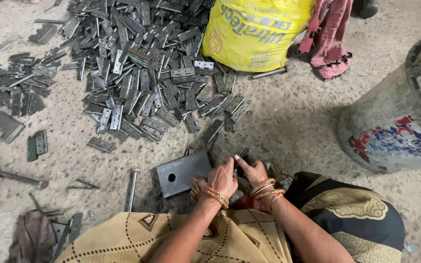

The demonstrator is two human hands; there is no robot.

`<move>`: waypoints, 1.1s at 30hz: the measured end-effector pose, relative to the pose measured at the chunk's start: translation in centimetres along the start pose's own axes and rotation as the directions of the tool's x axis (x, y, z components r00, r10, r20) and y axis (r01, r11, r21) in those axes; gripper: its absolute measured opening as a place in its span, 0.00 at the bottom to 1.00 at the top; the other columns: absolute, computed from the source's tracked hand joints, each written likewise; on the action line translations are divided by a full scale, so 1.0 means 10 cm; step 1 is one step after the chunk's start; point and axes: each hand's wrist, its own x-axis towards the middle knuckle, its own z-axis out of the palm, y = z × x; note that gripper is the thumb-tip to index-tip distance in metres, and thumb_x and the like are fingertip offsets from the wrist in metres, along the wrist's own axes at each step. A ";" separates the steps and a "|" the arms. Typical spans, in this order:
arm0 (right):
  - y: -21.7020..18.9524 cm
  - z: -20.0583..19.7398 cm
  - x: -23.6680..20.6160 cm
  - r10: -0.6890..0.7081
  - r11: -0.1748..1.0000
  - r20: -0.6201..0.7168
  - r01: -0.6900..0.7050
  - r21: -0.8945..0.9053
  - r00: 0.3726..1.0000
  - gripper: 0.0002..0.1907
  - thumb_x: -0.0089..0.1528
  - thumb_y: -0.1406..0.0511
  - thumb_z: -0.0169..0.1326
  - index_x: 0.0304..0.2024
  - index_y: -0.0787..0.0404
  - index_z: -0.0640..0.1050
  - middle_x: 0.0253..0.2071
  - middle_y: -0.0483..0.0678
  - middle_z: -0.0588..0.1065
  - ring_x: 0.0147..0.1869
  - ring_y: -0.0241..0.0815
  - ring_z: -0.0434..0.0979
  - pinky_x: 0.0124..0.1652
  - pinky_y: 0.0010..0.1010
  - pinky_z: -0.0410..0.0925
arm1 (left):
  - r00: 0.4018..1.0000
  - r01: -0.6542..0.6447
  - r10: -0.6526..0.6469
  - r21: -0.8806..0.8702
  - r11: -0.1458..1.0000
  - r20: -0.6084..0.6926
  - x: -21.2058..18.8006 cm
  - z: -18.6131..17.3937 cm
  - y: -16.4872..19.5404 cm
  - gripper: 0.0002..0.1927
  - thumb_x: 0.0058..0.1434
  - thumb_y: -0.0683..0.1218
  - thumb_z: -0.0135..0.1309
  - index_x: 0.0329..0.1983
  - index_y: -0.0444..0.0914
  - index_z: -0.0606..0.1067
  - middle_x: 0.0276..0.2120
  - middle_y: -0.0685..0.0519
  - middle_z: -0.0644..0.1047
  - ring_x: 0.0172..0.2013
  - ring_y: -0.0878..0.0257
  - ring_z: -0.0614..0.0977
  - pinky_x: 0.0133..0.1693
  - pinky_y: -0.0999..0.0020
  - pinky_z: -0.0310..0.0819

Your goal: The person sits on the floor and sorts metal hinge plates from a large pile, picking plates one at a time and stacking matching pieces by their lap. A second worker nearby handles similar plates. The person continues picking and stacking plates throughout the clip.

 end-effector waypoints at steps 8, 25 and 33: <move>-0.10 -0.02 0.06 -0.120 0.956 0.036 0.106 0.272 0.992 0.15 0.59 0.64 0.65 0.45 0.68 0.81 0.39 0.45 0.81 0.40 0.35 0.80 0.42 0.30 0.74 | 0.994 0.017 -0.078 -0.586 0.810 -0.079 0.18 0.31 -0.50 0.17 0.62 0.48 0.59 0.52 0.37 0.78 0.40 0.44 0.83 0.39 0.55 0.86 0.40 0.61 0.78; 0.12 0.21 0.87 -0.160 0.986 -0.024 0.159 -0.051 0.987 0.19 0.64 0.61 0.59 0.44 0.75 0.81 0.37 0.49 0.77 0.38 0.39 0.71 0.39 0.34 0.67 | 0.916 -0.014 -0.153 -0.410 0.912 -0.371 0.85 0.53 -0.89 0.13 0.62 0.42 0.56 0.48 0.38 0.81 0.35 0.44 0.82 0.32 0.64 0.83 0.37 0.61 0.75; 0.11 0.32 1.14 -0.044 0.996 -0.080 0.050 0.068 0.996 0.17 0.59 0.63 0.59 0.47 0.68 0.80 0.40 0.47 0.80 0.41 0.39 0.76 0.44 0.32 0.69 | 0.908 0.361 -0.376 -0.801 0.478 0.185 1.19 0.65 -1.20 0.12 0.69 0.48 0.54 0.42 0.34 0.81 0.26 0.53 0.77 0.27 0.66 0.71 0.32 0.60 0.68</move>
